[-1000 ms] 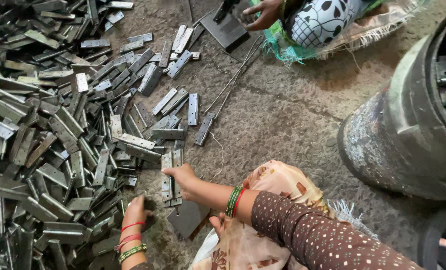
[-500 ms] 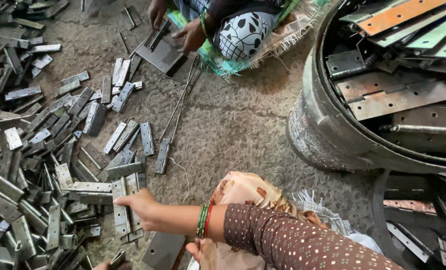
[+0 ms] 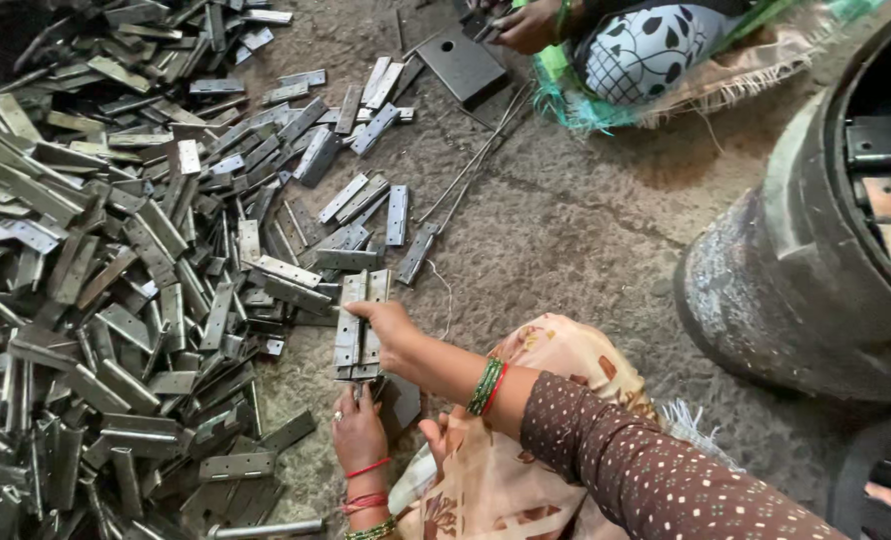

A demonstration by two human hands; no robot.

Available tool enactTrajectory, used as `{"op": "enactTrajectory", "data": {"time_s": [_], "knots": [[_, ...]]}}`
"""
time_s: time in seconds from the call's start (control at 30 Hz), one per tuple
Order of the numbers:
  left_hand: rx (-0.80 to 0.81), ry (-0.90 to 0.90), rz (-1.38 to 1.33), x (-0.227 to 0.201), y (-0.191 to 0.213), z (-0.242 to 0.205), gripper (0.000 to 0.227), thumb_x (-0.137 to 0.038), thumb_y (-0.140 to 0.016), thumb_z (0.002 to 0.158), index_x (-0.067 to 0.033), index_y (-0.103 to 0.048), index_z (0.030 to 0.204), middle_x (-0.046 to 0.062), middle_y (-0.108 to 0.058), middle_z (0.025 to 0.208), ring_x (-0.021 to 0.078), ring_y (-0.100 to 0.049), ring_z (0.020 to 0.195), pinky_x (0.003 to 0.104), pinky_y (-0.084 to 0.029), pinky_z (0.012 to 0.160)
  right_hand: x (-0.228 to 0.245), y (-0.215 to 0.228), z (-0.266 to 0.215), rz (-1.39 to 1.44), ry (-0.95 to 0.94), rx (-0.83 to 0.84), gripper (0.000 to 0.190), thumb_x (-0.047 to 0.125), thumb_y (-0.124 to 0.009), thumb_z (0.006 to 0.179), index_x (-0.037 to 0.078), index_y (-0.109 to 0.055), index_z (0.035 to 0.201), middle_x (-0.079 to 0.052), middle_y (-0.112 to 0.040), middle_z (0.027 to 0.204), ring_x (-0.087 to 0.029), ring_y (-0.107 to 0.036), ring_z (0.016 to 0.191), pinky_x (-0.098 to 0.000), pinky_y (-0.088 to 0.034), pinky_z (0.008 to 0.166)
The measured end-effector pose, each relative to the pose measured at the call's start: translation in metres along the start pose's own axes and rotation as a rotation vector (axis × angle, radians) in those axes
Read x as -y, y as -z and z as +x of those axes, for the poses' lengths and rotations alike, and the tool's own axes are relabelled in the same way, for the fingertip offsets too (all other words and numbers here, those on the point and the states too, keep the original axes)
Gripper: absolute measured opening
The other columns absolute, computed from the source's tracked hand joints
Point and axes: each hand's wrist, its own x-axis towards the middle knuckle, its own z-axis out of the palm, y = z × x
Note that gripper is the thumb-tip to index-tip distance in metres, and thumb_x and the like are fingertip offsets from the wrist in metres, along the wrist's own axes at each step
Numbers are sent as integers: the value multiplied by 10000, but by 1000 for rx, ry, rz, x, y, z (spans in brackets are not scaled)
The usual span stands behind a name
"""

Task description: The person sits on the floor and assembles metal hinge components by hand. They pick up individual hinge parts from a large pile, align them, and insert pins to form complete hinges, then place the assembled units into a nearby container.

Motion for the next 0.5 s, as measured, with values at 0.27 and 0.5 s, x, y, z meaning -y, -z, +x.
{"op": "enactTrajectory", "data": {"time_s": [0.27,0.5], "knots": [[-120,58,-148,4,-25,-3,447,-172,-662,879,-136,-631,1323,189,-532,1404,393,-503,1289,511,-428,1047,3,17,11,16,-156,37,212,241,-723,874,47,-662,932,-110,-680,751,-289,-681,619,-478,-605,594],[-124,31,-14,-8,-26,-10,577,-90,-580,828,-185,-612,1396,102,-560,1247,325,-514,1209,574,-321,1180,2,33,27,-37,-85,-15,178,200,-735,882,54,-688,973,-98,-700,776,-277,-683,629,-479,-607,605]]}}
